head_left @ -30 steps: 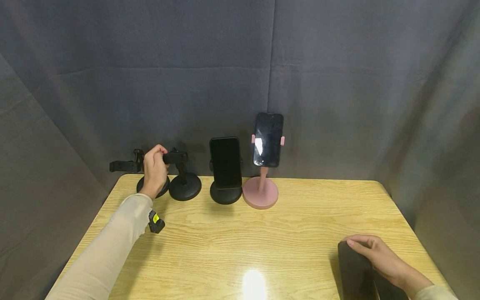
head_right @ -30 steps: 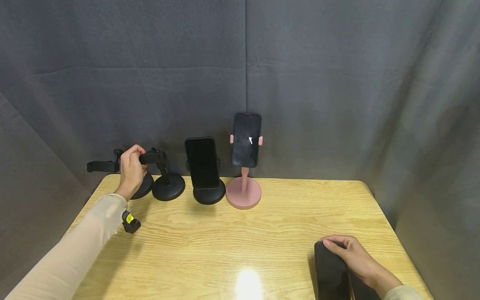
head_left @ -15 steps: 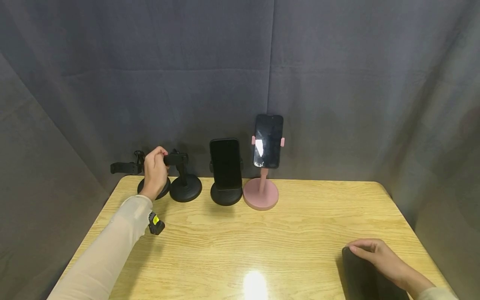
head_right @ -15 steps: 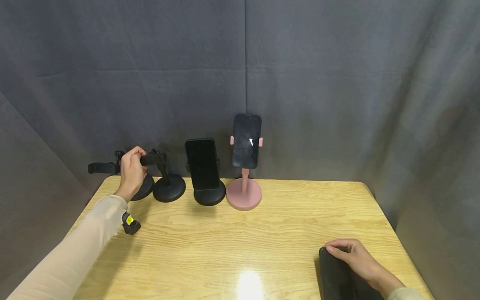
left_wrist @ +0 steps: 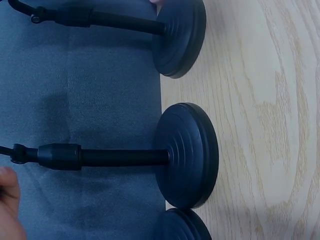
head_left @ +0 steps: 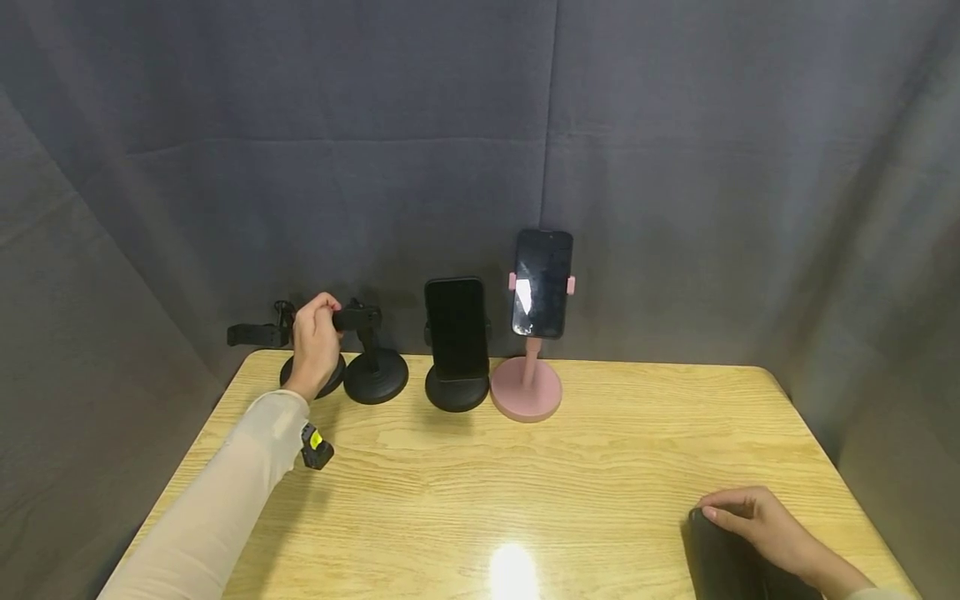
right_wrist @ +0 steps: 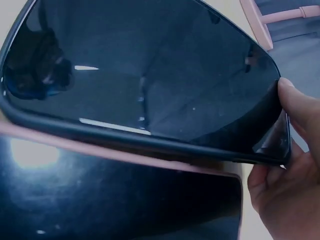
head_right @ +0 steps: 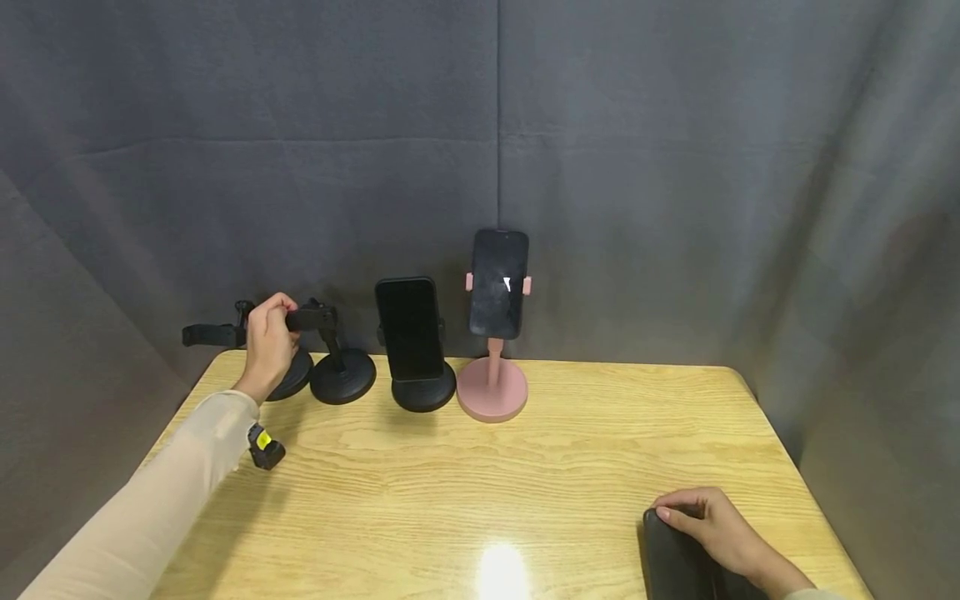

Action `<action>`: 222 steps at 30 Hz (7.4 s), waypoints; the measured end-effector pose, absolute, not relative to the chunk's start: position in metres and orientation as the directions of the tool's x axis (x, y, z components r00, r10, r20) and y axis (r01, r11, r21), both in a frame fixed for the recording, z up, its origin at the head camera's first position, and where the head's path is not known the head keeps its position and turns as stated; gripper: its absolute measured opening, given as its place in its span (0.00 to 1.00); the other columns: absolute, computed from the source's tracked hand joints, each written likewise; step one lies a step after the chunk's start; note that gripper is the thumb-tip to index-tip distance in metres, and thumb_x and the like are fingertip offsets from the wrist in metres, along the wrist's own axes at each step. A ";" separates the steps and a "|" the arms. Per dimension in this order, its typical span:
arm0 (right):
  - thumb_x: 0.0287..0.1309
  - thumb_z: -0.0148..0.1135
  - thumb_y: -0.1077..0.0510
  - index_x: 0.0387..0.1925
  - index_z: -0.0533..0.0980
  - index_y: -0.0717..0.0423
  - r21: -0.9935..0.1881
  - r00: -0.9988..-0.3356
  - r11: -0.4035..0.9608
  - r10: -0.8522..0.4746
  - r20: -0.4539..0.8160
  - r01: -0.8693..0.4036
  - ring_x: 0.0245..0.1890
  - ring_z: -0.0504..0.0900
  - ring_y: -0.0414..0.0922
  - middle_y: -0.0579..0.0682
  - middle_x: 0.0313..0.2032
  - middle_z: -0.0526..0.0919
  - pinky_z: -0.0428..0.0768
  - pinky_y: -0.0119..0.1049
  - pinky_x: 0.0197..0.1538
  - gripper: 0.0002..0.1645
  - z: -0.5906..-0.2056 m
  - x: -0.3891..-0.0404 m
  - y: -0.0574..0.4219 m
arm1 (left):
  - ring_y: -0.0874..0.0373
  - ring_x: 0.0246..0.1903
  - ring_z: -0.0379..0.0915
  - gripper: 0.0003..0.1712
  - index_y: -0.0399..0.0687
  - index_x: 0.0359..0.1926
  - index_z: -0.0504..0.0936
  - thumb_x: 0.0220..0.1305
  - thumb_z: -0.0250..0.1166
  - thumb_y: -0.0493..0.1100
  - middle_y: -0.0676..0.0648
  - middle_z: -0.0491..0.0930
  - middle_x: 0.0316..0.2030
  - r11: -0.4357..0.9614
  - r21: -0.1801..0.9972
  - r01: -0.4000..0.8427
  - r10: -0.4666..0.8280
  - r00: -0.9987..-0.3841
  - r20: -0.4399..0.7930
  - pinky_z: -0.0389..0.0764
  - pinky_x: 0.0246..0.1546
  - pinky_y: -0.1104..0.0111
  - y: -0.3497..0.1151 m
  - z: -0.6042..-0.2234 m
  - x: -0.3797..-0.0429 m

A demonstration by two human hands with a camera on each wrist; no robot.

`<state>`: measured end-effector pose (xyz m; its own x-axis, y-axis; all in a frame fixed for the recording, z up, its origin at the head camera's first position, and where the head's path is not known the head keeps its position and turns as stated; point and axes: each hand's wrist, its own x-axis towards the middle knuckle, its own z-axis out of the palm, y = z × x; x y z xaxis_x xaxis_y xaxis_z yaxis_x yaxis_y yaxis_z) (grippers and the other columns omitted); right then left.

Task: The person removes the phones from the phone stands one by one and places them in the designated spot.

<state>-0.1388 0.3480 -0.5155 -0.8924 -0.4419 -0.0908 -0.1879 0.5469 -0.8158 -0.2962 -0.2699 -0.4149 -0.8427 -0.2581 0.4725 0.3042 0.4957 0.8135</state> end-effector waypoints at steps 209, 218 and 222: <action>0.76 0.50 0.60 0.67 0.68 0.68 -0.865 -0.927 0.449 -0.373 0.047 -0.224 0.59 0.73 0.43 0.71 0.66 0.71 0.78 0.68 0.54 0.24 -0.472 -0.129 0.211 | 0.63 0.46 0.82 0.18 0.32 0.59 0.72 0.79 0.46 0.39 0.33 0.79 0.52 0.057 0.991 0.123 0.046 -0.992 0.121 0.81 0.46 0.72 -0.209 -0.449 -0.203; 0.77 0.48 0.58 0.67 0.66 0.71 -0.886 -0.916 0.411 -0.399 0.036 -0.213 0.62 0.69 0.69 0.73 0.66 0.69 0.76 0.68 0.57 0.25 -0.473 -0.133 0.192 | 0.60 0.46 0.82 0.19 0.31 0.60 0.72 0.79 0.46 0.39 0.30 0.79 0.52 0.045 0.992 0.121 0.038 -0.992 0.120 0.81 0.47 0.68 -0.200 -0.454 -0.207; 0.77 0.49 0.57 0.67 0.66 0.70 -0.893 -0.916 0.406 -0.400 0.017 -0.194 0.63 0.69 0.69 0.72 0.66 0.69 0.75 0.69 0.58 0.26 -0.474 -0.135 0.185 | 0.59 0.46 0.83 0.19 0.31 0.60 0.73 0.79 0.47 0.40 0.30 0.80 0.52 0.038 0.992 0.120 0.036 -0.992 0.118 0.82 0.48 0.67 -0.196 -0.455 -0.208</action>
